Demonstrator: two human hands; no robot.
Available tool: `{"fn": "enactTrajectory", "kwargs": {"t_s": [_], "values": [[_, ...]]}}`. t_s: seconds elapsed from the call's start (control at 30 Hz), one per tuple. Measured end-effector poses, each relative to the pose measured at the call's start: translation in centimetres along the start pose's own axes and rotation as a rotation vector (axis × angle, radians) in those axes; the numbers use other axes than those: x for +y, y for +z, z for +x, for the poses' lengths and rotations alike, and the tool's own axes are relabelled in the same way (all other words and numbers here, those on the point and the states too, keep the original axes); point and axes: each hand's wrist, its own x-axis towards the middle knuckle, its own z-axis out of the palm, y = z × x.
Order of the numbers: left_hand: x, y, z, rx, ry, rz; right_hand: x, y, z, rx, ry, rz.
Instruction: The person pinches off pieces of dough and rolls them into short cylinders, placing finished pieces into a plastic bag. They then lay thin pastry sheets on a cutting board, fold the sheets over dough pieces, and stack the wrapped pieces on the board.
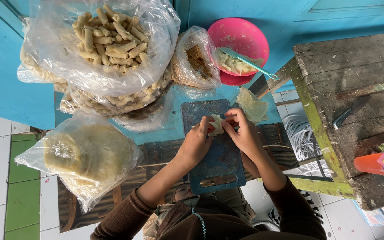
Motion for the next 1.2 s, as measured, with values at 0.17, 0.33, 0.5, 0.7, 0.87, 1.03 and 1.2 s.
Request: {"fn": "enactTrajectory", "kwargs": {"t_s": [0.17, 0.33, 0.5, 0.7, 0.87, 1.03, 1.2], "values": [[-0.3, 0.3, 0.0, 0.008, 0.018, 0.000, -0.8, -0.2, -0.2, -0.063, 0.071, 0.012], [-1.4, 0.8, 0.2, 0.024, 0.075, -0.036, -2.1, -1.0, -0.4, -0.155, 0.015, -0.148], [-1.6, 0.8, 0.4, 0.055, 0.070, -0.056, -2.7, -1.6, -0.5, -0.235, -0.068, -0.184], [-0.6, -0.9, 0.2, 0.001, 0.175, 0.143, -2.1, -1.4, -0.5, -0.258, -0.132, -0.218], [-1.1, -2.2, 0.8, -0.048, 0.340, 0.391, -1.8, -1.3, -0.6, -0.261, -0.139, -0.215], [-1.7, -1.0, 1.3, 0.131, 0.210, 0.242, -1.6, -0.1, -0.6, -0.169, -0.193, -0.212], [-2.5, 0.0, 1.8, 0.206, 0.136, 0.020, -1.1, 1.2, -0.2, -0.085, -0.245, -0.338]]}}
